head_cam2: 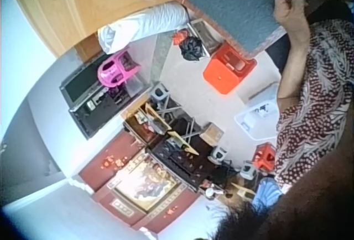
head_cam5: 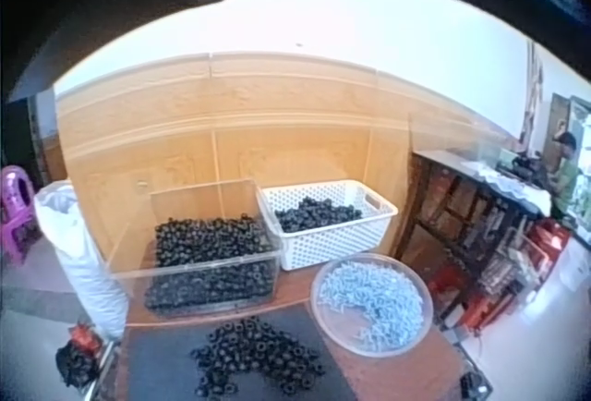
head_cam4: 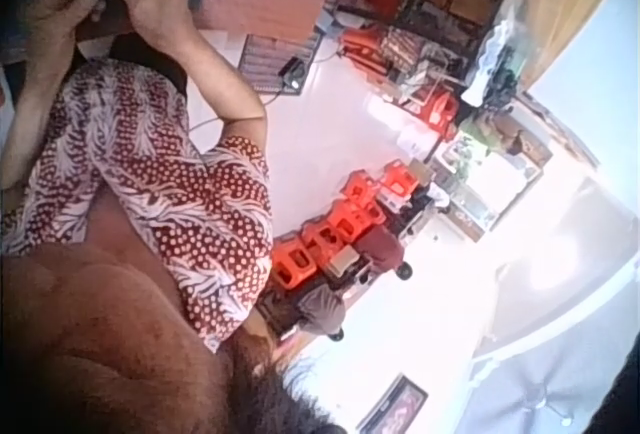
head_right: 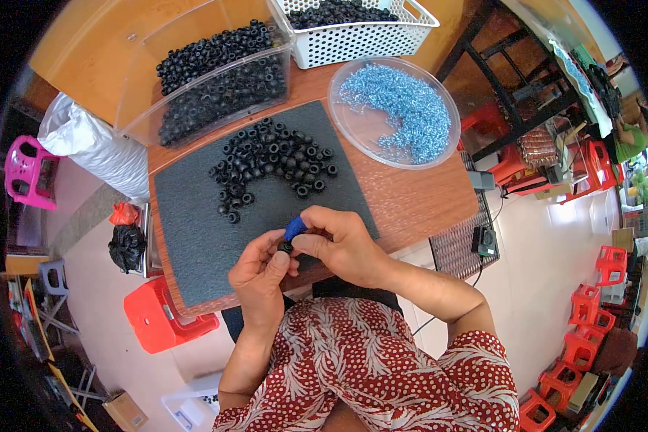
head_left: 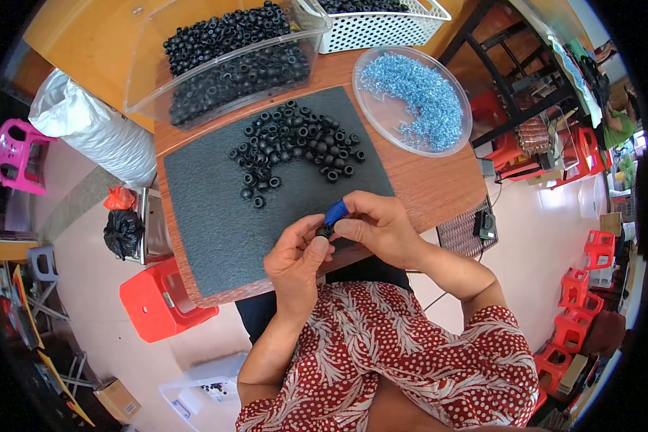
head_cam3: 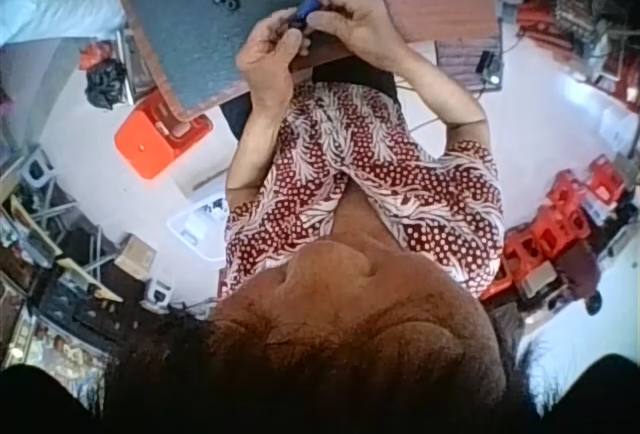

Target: The person attaches small blue crystals to black plastic beads by picking the crystals from a dish and pressing them into the beads by hand.

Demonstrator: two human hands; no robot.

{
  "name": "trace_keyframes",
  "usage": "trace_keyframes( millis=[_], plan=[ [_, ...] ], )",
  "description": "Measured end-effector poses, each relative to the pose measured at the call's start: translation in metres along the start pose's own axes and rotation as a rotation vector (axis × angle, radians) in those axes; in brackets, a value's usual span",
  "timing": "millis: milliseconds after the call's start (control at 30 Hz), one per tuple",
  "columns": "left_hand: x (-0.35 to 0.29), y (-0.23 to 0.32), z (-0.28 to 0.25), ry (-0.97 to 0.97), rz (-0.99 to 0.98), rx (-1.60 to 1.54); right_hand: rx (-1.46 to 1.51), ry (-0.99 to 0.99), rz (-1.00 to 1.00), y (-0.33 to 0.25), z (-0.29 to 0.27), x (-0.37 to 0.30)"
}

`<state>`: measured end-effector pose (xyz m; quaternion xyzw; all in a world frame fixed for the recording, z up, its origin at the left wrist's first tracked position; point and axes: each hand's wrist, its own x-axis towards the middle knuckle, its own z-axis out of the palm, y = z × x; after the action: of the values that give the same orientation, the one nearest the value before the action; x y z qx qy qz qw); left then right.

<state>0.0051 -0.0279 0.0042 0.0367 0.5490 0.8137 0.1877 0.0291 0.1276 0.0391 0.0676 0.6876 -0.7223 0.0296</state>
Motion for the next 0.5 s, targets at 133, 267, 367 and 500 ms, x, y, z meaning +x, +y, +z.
trace_keyframes(
  millis=[133, 267, 367, 500],
  plan=[
    [0.0, -0.003, -0.004, -0.035, -0.027, 0.037, -0.029, 0.009, 0.039, 0.002, -0.003, -0.001],
    [-0.001, 0.001, 0.0, -0.045, -0.055, -0.014, -0.167, -0.016, -0.152, 0.009, -0.007, 0.0],
    [-0.001, 0.002, -0.001, -0.087, -0.15, -0.03, -0.315, -0.019, -0.274, 0.008, -0.009, -0.001],
    [-0.001, 0.002, -0.002, -0.09, -0.183, -0.007, -0.427, -0.034, -0.318, 0.005, -0.011, 0.0]
  ],
)
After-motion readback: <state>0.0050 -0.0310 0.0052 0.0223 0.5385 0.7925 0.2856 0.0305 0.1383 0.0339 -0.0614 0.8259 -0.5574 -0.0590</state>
